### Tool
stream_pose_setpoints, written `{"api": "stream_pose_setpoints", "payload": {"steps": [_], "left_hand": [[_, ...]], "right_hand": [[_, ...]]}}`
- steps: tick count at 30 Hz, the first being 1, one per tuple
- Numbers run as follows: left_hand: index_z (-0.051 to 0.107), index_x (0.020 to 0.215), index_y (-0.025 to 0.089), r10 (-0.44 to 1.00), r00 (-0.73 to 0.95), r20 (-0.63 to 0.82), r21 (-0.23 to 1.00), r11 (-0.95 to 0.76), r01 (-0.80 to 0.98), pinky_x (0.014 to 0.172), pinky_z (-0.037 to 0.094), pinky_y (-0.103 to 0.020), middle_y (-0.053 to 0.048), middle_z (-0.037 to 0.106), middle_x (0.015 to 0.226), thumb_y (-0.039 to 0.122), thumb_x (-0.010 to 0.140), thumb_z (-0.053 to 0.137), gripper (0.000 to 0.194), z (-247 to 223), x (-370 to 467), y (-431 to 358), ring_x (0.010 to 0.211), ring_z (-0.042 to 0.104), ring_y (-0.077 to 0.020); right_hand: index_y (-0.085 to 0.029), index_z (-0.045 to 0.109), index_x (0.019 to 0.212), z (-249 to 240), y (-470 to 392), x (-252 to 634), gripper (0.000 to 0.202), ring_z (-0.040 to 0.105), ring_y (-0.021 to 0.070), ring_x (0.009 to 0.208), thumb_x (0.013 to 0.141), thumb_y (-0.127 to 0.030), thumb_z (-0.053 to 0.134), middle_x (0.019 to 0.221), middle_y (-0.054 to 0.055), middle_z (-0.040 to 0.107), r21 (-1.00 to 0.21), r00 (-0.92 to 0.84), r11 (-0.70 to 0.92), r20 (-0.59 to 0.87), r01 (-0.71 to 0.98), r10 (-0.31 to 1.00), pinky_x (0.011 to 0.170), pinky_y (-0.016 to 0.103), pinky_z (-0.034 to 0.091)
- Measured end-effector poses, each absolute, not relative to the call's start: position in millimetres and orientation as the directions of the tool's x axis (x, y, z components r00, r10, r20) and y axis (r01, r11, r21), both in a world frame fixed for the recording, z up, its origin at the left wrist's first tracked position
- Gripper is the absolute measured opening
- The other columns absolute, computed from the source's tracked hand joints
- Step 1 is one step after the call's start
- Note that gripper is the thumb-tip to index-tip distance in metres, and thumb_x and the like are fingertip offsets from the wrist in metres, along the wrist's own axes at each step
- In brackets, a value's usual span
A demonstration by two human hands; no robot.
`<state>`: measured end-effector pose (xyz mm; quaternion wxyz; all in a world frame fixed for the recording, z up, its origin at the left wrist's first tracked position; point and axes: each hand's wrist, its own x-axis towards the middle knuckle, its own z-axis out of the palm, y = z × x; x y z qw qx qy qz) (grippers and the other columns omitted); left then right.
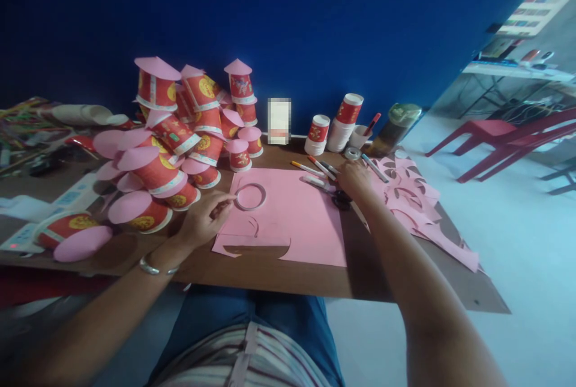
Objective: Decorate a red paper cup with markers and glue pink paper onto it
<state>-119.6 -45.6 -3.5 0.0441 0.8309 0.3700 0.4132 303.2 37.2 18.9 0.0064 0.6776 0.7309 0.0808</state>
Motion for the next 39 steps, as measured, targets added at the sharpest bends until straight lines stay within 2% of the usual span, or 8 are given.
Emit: {"api": "stream_pose_setpoints", "payload": {"steps": [3, 6, 10, 14, 19, 24, 30, 39], "left_hand": [[0.069, 0.117, 0.02, 0.617, 0.388, 0.685, 0.346, -0.744, 0.572, 0.067, 0.058, -0.024, -0.003, 0.075, 0.092, 0.019, 0.105, 0.06, 0.015, -2.2, -120.4, -45.5, 0.071, 0.067, -0.0128], [0.069, 0.123, 0.021, 0.646, 0.399, 0.65, 0.376, -0.731, 0.57, 0.068, 0.059, -0.025, -0.004, 0.076, 0.098, 0.022, 0.105, 0.062, 0.019, 5.1, -120.2, -47.4, 0.073, 0.069, -0.0131], [0.061, 0.145, 0.024, 0.711, 0.414, 0.569, 0.461, -0.693, 0.555, 0.075, 0.064, -0.027, -0.008, 0.078, 0.12, 0.03, 0.105, 0.067, 0.04, 25.4, -109.2, -52.7, 0.084, 0.075, -0.0152], [0.053, 0.157, 0.026, 0.684, 0.542, 0.488, 0.425, -0.729, 0.537, 0.087, 0.068, -0.034, -0.012, 0.075, 0.133, 0.039, 0.107, 0.066, 0.053, 41.9, -83.9, -56.5, 0.098, 0.079, -0.0206], [0.075, 0.124, 0.019, 0.573, 0.595, 0.564, 0.261, -0.807, 0.529, 0.09, 0.066, -0.032, -0.009, 0.08, 0.105, 0.032, 0.113, 0.053, 0.027, 43.4, -73.3, -56.1, 0.1, 0.079, -0.0207], [0.077, 0.113, 0.021, 0.686, 0.461, 0.563, 0.43, -0.719, 0.546, 0.082, 0.064, -0.029, -0.005, 0.082, 0.103, 0.032, 0.109, 0.063, 0.018, 48.3, -99.0, -42.5, 0.086, 0.077, -0.0164], [0.074, 0.11, 0.02, 0.81, 0.495, 0.314, 0.583, -0.576, 0.573, 0.082, 0.06, -0.03, -0.003, 0.081, 0.1, 0.023, 0.096, 0.077, 0.014, 42.8, -63.6, 4.9, 0.09, 0.077, -0.0188], [0.074, 0.097, 0.019, 0.785, 0.587, 0.2, 0.528, -0.591, 0.611, 0.087, 0.055, -0.032, -0.003, 0.079, 0.097, 0.009, 0.095, 0.07, 0.011, 22.0, 35.3, 83.9, 0.087, 0.068, -0.0182]], "right_hand": [[-0.01, 0.08, 0.112, 25.2, 33.3, 299.9, 0.03, 0.074, 0.0341, 0.106, 0.1, -0.027, 0.059, 0.11, 0.025, 0.08, 0.063, 0.062, -0.072, 0.152, 0.995, 0.986, 0.093, 0.041, 0.052], [-0.016, 0.078, 0.119, 35.1, 19.7, 291.1, 0.031, 0.074, 0.0304, 0.095, 0.1, -0.028, 0.055, 0.104, 0.017, 0.082, -0.229, 0.139, -0.077, 0.272, 0.97, 0.952, 0.085, 0.038, 0.053], [-0.019, 0.081, 0.103, 46.7, -13.9, 258.9, 0.038, 0.064, 0.0204, 0.065, 0.098, -0.054, 0.066, 0.075, 0.006, 0.074, -0.675, -0.166, 0.292, 0.247, 0.678, 0.955, 0.064, 0.032, 0.051], [-0.02, 0.084, 0.101, 55.4, -44.4, 217.5, 0.037, 0.062, 0.0173, 0.064, 0.093, -0.056, 0.075, 0.077, 0.005, 0.075, -0.86, -0.38, 0.303, 0.141, 0.41, 0.914, 0.057, 0.03, 0.051], [-0.019, 0.085, 0.098, 55.9, -51.7, 210.0, 0.039, 0.057, 0.0143, 0.061, 0.088, -0.057, 0.081, 0.077, 0.005, 0.073, -0.952, -0.434, 0.155, 0.027, 0.263, 0.9, 0.052, 0.028, 0.048], [-0.021, 0.075, 0.086, 39.4, -42.9, 240.5, 0.035, 0.044, 0.0107, 0.054, 0.085, -0.055, 0.085, 0.064, -0.003, 0.056, -0.995, -0.199, 0.096, 0.087, 0.039, 0.976, 0.05, 0.026, 0.036], [-0.026, 0.054, 0.083, 24.2, -38.2, 240.5, 0.038, 0.03, 0.0104, 0.053, 0.084, -0.05, 0.084, 0.061, -0.01, 0.035, -0.965, -0.165, -0.013, 0.031, -0.261, 0.986, 0.05, 0.025, 0.025], [-0.025, 0.072, 0.097, 7.2, -28.5, 249.5, 0.03, 0.051, 0.01, 0.059, 0.077, -0.036, 0.09, 0.068, -0.006, 0.058, -0.916, 0.003, 0.051, 0.054, -0.399, 0.999, 0.056, 0.025, 0.046]]}}
